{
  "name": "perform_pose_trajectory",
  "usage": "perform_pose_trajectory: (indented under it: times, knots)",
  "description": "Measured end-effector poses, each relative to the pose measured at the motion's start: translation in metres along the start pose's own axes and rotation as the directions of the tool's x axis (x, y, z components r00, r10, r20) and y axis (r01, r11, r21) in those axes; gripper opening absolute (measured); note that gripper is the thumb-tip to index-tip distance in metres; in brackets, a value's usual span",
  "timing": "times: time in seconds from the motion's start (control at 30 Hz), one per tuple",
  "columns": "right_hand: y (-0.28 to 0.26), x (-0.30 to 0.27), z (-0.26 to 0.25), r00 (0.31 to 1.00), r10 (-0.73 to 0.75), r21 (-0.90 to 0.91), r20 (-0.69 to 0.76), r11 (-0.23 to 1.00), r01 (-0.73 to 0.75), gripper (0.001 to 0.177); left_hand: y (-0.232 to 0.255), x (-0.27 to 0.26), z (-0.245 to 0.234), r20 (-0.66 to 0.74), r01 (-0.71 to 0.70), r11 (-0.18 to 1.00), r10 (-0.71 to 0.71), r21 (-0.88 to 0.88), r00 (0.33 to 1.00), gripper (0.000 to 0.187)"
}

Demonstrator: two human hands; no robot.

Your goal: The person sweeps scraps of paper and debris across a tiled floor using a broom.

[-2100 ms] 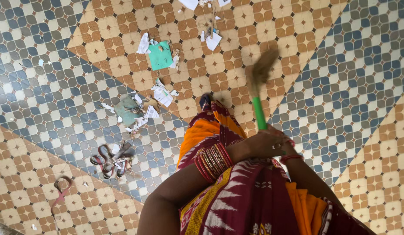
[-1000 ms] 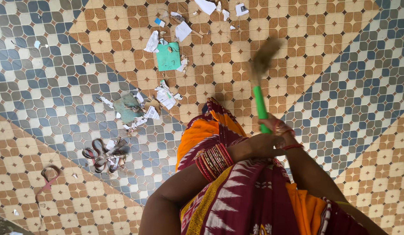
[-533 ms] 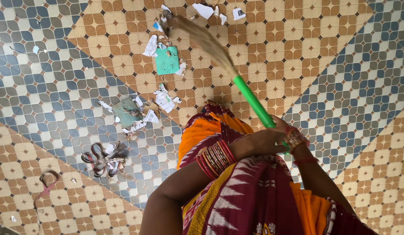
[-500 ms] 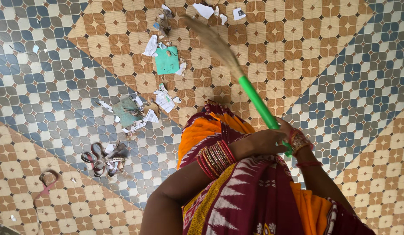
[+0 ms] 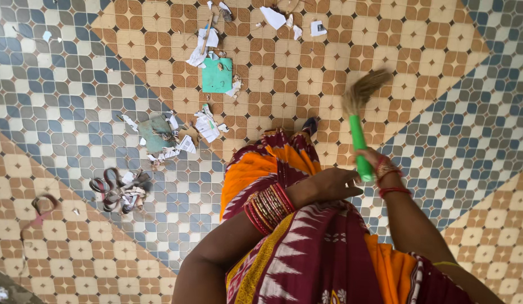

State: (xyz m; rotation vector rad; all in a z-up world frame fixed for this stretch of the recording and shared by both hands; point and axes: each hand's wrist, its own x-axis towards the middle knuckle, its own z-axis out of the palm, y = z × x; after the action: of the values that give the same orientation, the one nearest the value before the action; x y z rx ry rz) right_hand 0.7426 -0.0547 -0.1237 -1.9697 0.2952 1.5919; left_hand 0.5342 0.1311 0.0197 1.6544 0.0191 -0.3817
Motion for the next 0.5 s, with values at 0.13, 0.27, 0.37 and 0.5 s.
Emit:
perform_pose_trajectory:
  times: [0.13,0.27,0.37,0.5]
  knots:
    - [-0.027,0.045,0.049,0.977,-0.145,0.023,0.155,0.989,0.143,0.048,0.005,0.027,0.008,0.006,0.034,0.999,-0.034,0.037,0.999,0.048]
    - [-0.081,0.056,0.076,0.973,-0.109,-0.254,0.205,0.954,0.161,0.07,0.003,0.054,0.015,0.004,-0.003,0.998,0.002,0.063,1.0,0.049]
    - [-0.096,0.041,0.054,0.944,-0.165,-0.26,0.287,0.935,0.242,0.082,0.012,0.069,0.014,0.019,-0.027,0.996,0.026,0.08,0.999,0.048]
    - [-0.089,0.004,0.024,0.937,-0.225,-0.329,0.268,0.892,0.308,0.094,0.027,0.085,0.007,0.056,0.004,0.994,-0.01,0.108,0.998,0.051]
